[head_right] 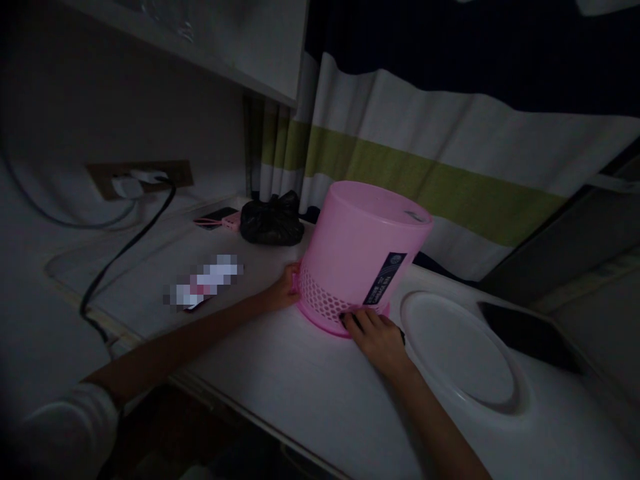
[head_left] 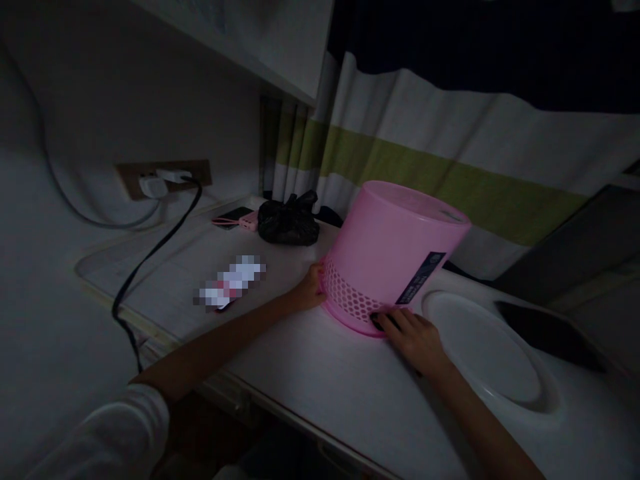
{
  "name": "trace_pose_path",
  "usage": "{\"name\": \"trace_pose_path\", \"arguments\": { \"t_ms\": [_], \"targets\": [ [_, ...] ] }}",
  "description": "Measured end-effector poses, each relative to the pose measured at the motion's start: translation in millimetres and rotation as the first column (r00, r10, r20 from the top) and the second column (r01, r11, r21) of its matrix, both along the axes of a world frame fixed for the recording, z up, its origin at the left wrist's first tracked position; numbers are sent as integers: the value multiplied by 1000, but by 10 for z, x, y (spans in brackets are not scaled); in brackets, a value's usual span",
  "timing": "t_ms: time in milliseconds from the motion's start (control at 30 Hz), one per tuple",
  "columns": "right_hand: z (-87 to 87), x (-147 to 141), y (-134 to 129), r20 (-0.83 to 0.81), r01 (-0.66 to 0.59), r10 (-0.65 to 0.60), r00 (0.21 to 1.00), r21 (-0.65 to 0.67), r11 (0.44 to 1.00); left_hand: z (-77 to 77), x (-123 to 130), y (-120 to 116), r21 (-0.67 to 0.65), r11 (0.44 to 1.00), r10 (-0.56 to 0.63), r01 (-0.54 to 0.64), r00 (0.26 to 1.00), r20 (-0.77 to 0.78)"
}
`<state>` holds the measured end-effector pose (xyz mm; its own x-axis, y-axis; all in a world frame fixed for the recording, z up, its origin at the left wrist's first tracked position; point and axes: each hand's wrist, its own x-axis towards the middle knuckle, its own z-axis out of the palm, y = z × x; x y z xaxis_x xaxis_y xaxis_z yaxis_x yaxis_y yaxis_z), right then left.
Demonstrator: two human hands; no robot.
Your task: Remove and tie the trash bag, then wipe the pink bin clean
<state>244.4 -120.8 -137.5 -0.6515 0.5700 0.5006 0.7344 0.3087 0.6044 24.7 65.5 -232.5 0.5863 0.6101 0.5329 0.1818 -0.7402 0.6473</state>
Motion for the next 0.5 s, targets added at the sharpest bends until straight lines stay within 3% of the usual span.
{"name": "trace_pose_path", "arguments": {
  "t_ms": [267, 400, 500],
  "targets": [
    [319, -3, 66, -94, 18, 4, 996, 232, 973, 32, -78, 53, -62, 996, -67, 70, 997, 43],
    [279, -35, 34, -64, -31, 45, 997, 213, 977, 69, -72, 54, -81, 994, -71, 73, 997, 26],
    [137, -73, -21, -10, -68, 71, 997, 143, 987, 83, -60, 57, -92, 994, -59, 60, 998, 12]
  ]
}}
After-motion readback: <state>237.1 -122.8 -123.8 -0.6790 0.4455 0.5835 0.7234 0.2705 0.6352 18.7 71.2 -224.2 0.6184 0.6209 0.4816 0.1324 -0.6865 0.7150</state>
